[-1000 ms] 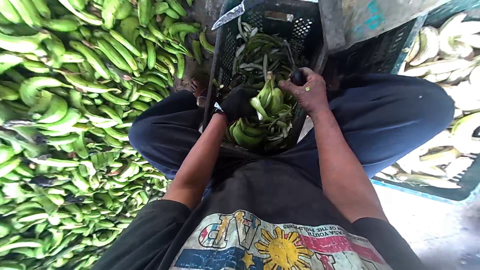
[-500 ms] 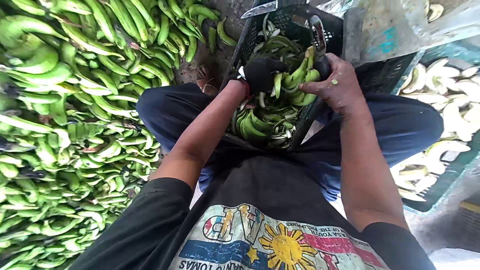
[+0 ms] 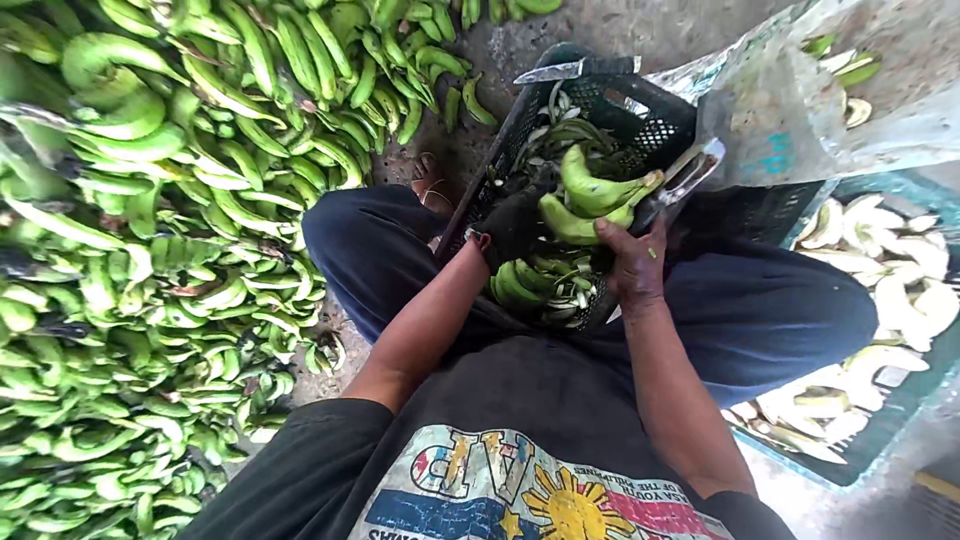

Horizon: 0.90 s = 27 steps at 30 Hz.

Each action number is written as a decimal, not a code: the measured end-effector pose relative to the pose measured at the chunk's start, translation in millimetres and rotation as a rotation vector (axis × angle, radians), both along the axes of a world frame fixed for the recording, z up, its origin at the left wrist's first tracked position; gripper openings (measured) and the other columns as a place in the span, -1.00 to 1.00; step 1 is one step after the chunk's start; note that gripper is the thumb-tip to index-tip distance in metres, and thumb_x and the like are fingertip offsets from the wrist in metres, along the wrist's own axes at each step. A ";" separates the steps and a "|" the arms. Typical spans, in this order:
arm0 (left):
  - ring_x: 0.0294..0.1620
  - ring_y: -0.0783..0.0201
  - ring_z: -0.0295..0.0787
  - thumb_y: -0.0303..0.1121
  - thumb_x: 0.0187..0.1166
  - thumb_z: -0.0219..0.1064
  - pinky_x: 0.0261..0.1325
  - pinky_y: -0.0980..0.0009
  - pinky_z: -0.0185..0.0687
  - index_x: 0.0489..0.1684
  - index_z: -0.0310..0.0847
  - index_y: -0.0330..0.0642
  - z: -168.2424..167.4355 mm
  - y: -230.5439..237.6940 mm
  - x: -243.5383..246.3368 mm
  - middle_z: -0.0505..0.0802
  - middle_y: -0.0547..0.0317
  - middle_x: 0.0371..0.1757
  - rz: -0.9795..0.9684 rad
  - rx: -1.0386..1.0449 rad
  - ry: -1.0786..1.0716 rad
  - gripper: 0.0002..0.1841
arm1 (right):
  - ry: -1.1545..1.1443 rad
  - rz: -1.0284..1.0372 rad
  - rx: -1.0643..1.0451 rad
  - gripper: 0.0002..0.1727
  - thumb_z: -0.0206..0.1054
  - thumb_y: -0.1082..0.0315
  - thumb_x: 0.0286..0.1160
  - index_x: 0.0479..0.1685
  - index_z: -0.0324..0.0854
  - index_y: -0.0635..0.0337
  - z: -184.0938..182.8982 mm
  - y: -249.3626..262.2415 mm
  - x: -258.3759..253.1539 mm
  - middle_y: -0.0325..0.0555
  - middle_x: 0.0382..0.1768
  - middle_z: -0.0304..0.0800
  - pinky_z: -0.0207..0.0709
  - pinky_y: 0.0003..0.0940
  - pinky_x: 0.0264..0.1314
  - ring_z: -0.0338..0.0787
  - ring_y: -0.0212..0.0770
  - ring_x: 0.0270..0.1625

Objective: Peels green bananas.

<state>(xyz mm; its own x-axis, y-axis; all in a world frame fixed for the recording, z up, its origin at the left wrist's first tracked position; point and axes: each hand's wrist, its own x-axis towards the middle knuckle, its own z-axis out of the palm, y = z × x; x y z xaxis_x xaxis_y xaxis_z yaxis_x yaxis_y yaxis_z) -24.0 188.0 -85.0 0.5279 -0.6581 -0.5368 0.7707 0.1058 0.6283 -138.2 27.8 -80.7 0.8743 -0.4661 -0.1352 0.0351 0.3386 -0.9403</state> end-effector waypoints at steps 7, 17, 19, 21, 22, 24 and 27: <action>0.24 0.12 0.76 -0.02 0.85 -0.05 0.29 0.01 0.72 0.63 0.29 0.03 -11.1 27.4 11.8 0.78 0.03 0.23 0.344 -0.289 -0.213 -0.53 | -0.099 0.395 -0.217 -0.23 0.62 0.47 0.10 0.47 0.47 0.34 -5.0 17.6 28.0 0.03 0.40 0.71 0.64 -0.13 0.52 0.71 -0.10 0.43; 0.12 0.18 0.81 -0.24 0.56 0.44 0.21 0.16 0.79 0.51 0.40 -0.34 -16.9 59.9 18.2 0.80 -0.08 0.17 0.635 0.242 -0.422 -0.42 | 0.344 0.356 -0.384 -0.04 0.72 0.13 0.17 0.63 0.29 0.20 -18.5 48.8 35.1 -0.05 0.10 0.75 0.75 -0.20 0.04 0.78 -0.24 -0.06; 0.15 0.19 0.81 -0.13 0.41 0.59 0.22 0.19 0.80 0.59 0.32 -0.34 -22.9 80.6 40.0 0.79 -0.11 0.22 0.648 0.440 -0.490 -0.20 | 0.555 0.367 -0.554 -0.10 0.58 -0.07 0.37 0.60 0.29 0.24 -21.6 50.4 30.9 0.08 0.06 0.76 0.70 0.05 0.16 0.79 -0.04 0.00; 0.12 0.24 0.81 -0.03 0.46 0.54 0.20 0.23 0.78 0.54 0.40 -0.29 -17.0 103.4 64.6 0.80 -0.05 0.20 0.604 0.570 -0.457 -0.25 | 0.628 0.384 -0.637 -0.24 0.42 -0.07 0.56 0.57 0.33 0.27 -24.1 50.3 31.7 0.18 0.09 0.75 0.65 0.12 0.23 0.79 0.05 0.08; 0.12 0.26 0.81 0.00 0.51 0.49 0.20 0.24 0.76 0.50 0.47 -0.27 -17.6 112.1 74.2 0.81 -0.03 0.18 0.577 0.626 -0.424 -0.32 | 0.649 0.393 -0.663 -0.30 0.37 -0.03 0.63 0.56 0.36 0.28 -25.9 47.9 32.7 0.25 0.16 0.74 0.62 0.16 0.30 0.79 0.11 0.16; 0.20 0.20 0.76 0.10 0.56 0.41 0.30 0.19 0.68 0.47 0.52 -0.24 -27.1 121.1 87.1 0.79 -0.07 0.24 0.481 0.780 -0.353 -0.33 | 0.696 0.399 -0.739 -0.37 0.36 0.08 0.67 0.55 0.40 0.34 -30.8 38.3 40.8 0.37 0.27 0.70 0.51 0.24 0.44 0.73 0.24 0.33; 0.32 0.02 0.72 0.21 0.50 0.43 0.44 -0.01 0.55 0.43 0.60 -0.23 -52.8 127.2 88.0 0.78 -0.16 0.29 0.367 0.962 -0.287 -0.27 | 0.844 0.450 -0.865 -0.29 0.42 0.11 0.59 0.59 0.37 0.39 -53.3 21.1 52.3 0.47 0.45 0.55 0.37 0.32 0.58 0.56 0.39 0.53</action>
<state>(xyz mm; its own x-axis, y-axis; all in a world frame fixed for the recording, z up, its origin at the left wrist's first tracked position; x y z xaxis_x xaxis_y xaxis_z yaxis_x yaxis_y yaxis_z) 63.9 315.2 -137.8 0.7967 0.2009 -0.5700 0.6026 -0.3360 0.7238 -85.9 48.9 -133.9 0.7687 -0.3673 -0.5236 -0.6320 -0.5616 -0.5340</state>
